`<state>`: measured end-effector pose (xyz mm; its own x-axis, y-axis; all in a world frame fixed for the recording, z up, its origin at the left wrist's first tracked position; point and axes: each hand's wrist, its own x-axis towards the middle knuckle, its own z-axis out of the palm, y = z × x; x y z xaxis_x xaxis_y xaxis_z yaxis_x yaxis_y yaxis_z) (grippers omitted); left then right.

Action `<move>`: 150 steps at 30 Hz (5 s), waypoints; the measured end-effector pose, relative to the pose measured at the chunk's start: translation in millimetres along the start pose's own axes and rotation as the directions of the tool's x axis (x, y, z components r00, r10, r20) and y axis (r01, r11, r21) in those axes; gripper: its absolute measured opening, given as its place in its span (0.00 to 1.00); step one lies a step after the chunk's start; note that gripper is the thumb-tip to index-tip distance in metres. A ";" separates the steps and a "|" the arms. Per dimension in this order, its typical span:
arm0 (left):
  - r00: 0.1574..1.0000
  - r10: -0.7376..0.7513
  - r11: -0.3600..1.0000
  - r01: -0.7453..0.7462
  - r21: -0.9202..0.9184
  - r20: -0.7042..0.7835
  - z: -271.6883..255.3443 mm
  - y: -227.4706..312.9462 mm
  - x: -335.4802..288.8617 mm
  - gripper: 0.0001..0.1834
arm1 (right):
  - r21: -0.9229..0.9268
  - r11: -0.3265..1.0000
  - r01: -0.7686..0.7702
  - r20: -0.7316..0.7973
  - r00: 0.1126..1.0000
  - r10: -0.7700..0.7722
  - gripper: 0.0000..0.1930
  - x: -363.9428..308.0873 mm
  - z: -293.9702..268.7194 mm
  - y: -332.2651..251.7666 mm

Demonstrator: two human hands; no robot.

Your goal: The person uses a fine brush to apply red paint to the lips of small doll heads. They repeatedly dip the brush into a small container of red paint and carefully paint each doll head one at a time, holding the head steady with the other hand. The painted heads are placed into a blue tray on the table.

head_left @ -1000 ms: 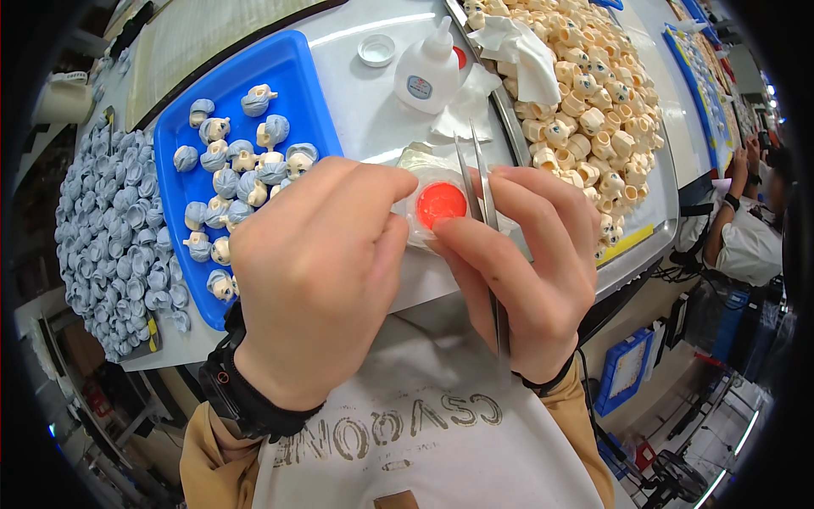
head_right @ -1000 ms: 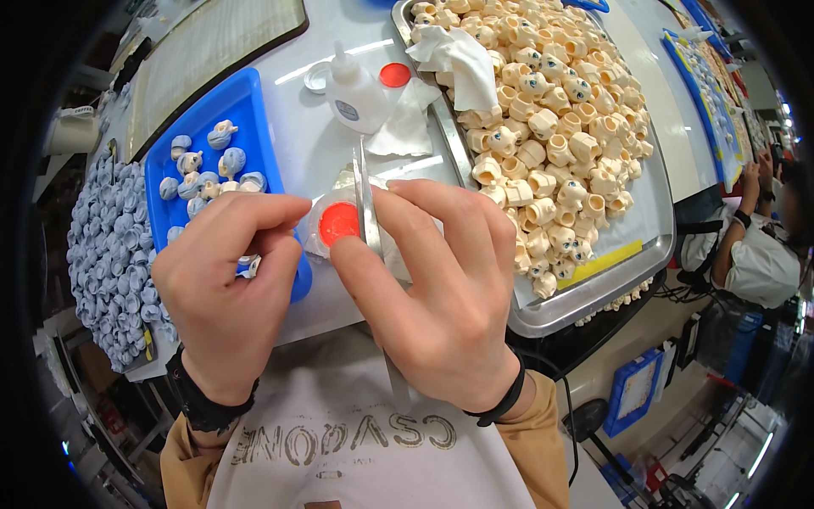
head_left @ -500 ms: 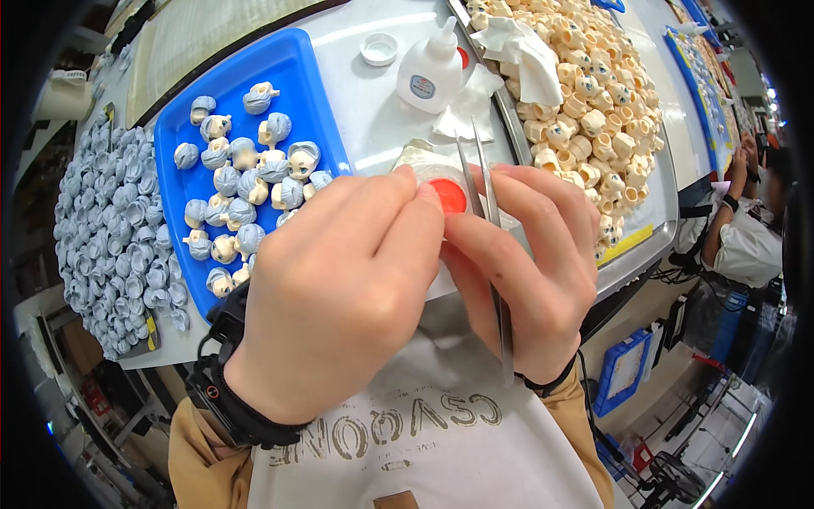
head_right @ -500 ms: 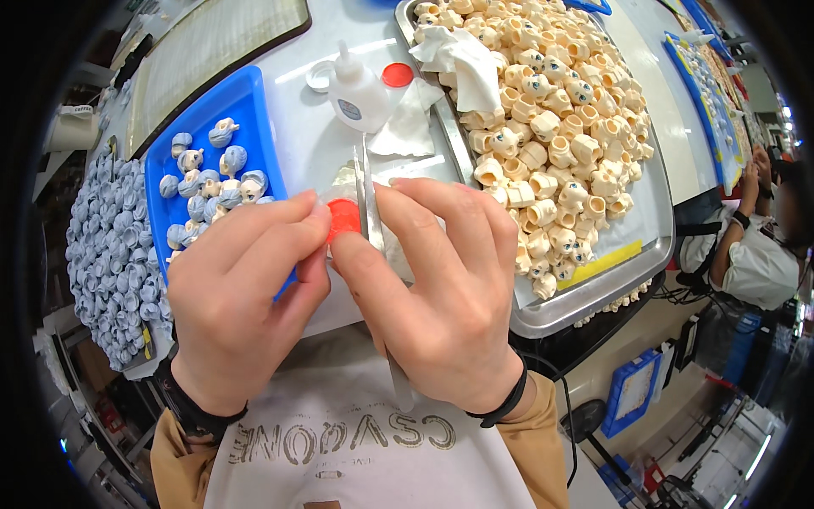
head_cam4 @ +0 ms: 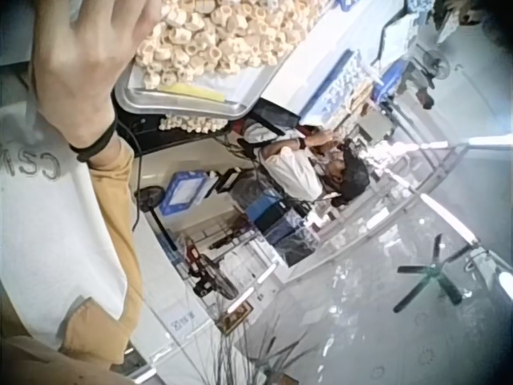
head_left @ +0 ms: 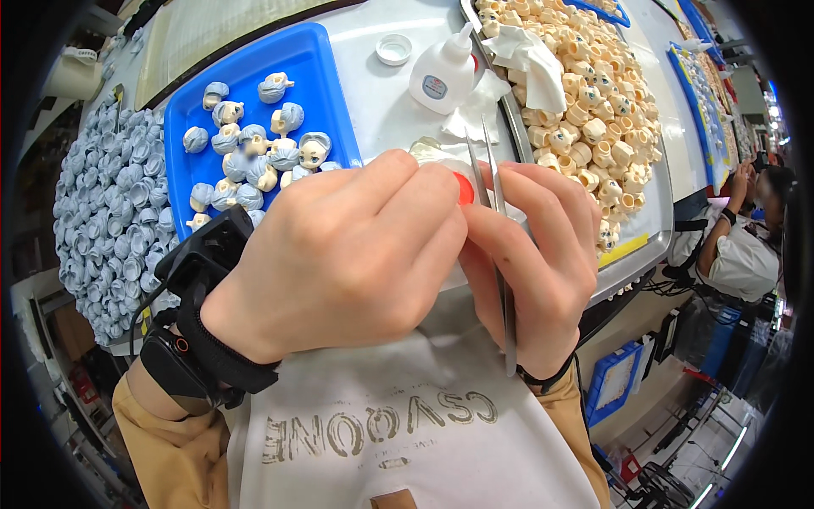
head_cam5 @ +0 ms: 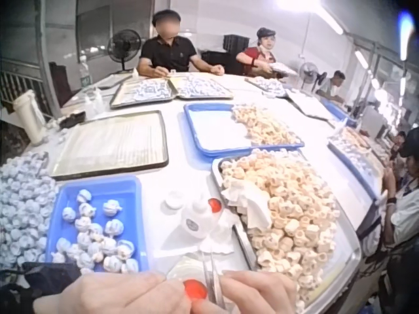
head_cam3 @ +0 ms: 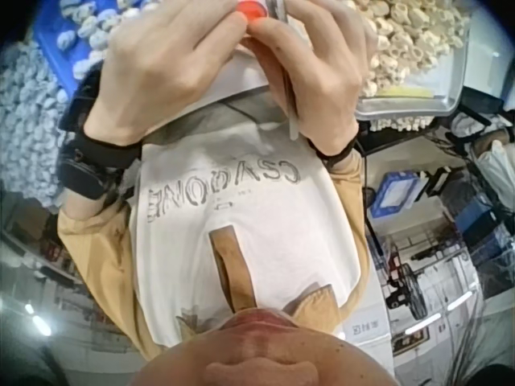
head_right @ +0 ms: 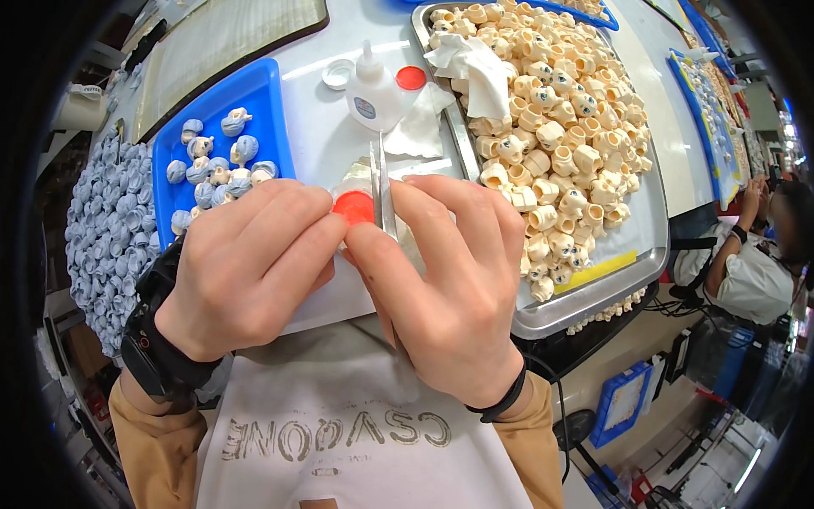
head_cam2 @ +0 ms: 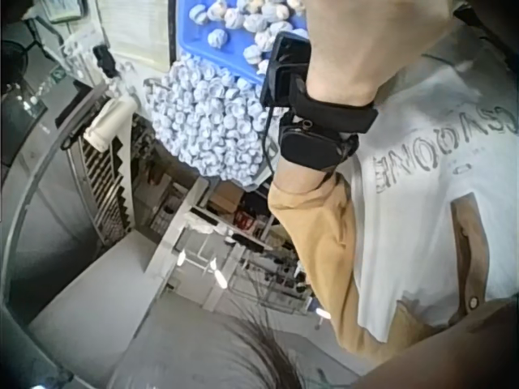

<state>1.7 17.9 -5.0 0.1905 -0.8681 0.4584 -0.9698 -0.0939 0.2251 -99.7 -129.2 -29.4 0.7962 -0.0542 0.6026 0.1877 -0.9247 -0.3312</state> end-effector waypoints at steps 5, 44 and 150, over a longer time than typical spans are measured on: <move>0.998 -0.026 1.000 0.026 0.012 0.058 -2.7 -7.0 1.9 0.16 | -0.008 1.000 0.014 -0.008 1.000 -0.014 0.09 0.0 2.0 -2.2; 1.000 0.011 0.998 -0.010 -0.065 0.009 1.4 -19.0 0.4 0.16 | 0.038 0.999 -0.010 0.004 1.000 0.010 0.11 -0.2 2.5 -0.1; 0.948 -0.295 0.505 0.258 -0.824 0.117 -28.1 34.5 -62.0 0.11 | 0.943 0.279 -0.184 0.224 0.967 -0.120 0.04 -8.7 -29.4 -20.5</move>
<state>-39.3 82.1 -1.5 0.4486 -0.8526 0.2680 -0.3146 0.1300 0.9403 -127.4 -120.9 -6.6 0.8767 0.1427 0.4595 0.4478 0.1074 -0.8877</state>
